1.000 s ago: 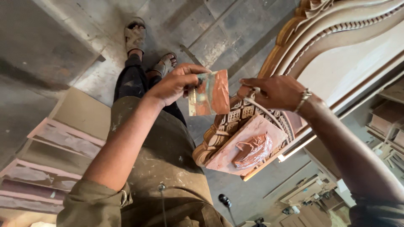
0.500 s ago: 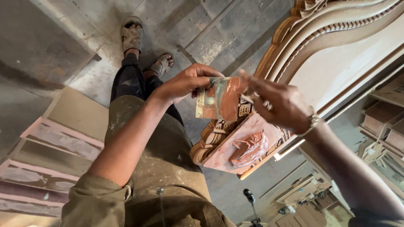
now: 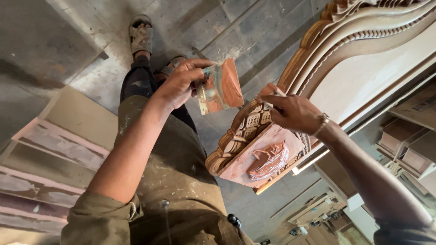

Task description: The person applies a reddish-brown putty to the carved details of a large wooden furniture piece using a small rectangular tool. They repeatedly scoop the putty from a container and spread it into the grooves of the ornate carvings, working methodically along the surface.

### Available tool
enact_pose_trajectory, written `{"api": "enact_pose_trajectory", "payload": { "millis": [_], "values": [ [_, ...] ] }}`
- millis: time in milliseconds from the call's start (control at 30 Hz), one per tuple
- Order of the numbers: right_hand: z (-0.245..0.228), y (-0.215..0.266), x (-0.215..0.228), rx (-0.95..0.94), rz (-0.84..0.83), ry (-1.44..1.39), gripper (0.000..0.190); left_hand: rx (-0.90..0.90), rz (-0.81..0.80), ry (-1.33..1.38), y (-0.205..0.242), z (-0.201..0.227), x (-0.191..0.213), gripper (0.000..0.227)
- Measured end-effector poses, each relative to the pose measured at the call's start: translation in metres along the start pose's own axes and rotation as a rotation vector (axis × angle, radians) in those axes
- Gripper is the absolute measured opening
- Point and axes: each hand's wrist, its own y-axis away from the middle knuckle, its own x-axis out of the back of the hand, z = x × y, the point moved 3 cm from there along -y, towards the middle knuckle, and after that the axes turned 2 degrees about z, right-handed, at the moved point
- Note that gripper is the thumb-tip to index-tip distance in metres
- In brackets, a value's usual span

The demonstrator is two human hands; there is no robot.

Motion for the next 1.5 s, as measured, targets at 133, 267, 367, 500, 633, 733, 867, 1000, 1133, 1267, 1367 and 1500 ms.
{"api": "enact_pose_trajectory", "payload": {
  "millis": [133, 267, 367, 500, 633, 733, 867, 1000, 1133, 1267, 1367, 1500],
  "values": [
    [-0.002, -0.013, 0.002, 0.115, 0.046, 0.222, 0.055, -0.006, -0.019, -0.003, 0.003, -0.003, 0.006, 0.035],
    [-0.003, -0.013, -0.005, 0.038, -0.023, 0.548, 0.051, -0.044, -0.093, -0.042, 0.008, -0.009, 0.011, 0.034],
    [-0.013, -0.004, 0.002, 0.151, 0.18, 0.761, 0.048, -0.059, -0.099, -0.017, 0.013, -0.007, 0.001, 0.031],
    [-0.016, -0.004, 0.011, 0.04, -0.039, 0.82, 0.038, -0.056, -0.14, -0.148, 0.015, 0.003, -0.001, 0.035],
    [-0.018, -0.016, 0.016, -0.074, -0.108, 0.441, 0.055, -0.109, -0.148, -0.117, 0.021, 0.012, -0.009, 0.035],
    [-0.017, -0.02, 0.013, 0.04, -0.048, 0.367, 0.057, -0.148, -0.148, -0.117, 0.023, 0.011, -0.01, 0.035],
    [-0.007, -0.008, 0.01, 0.011, -0.185, 0.384, 0.056, -0.139, -0.116, -0.067, 0.022, -0.004, -0.005, 0.034],
    [0.0, -0.001, 0.027, 0.068, -0.143, 0.415, 0.054, -0.198, -0.106, 0.026, 0.024, -0.02, -0.002, 0.035],
    [-0.012, -0.025, 0.024, 0.135, -0.065, 0.32, 0.055, -0.165, -0.05, 0.006, 0.024, -0.032, 0.003, 0.037],
    [-0.024, -0.019, 0.017, 0.002, -0.2, 0.515, 0.062, -0.161, -0.029, 0.005, 0.029, -0.035, 0.006, 0.035],
    [-0.023, -0.006, 0.029, 0.046, -0.226, 0.448, 0.054, -0.192, -0.045, -0.018, 0.029, -0.032, 0.009, 0.035],
    [-0.023, -0.008, 0.04, 0.014, -0.207, 0.394, 0.052, -0.204, -0.064, 0.003, 0.026, -0.027, 0.008, 0.038]
  ]
}}
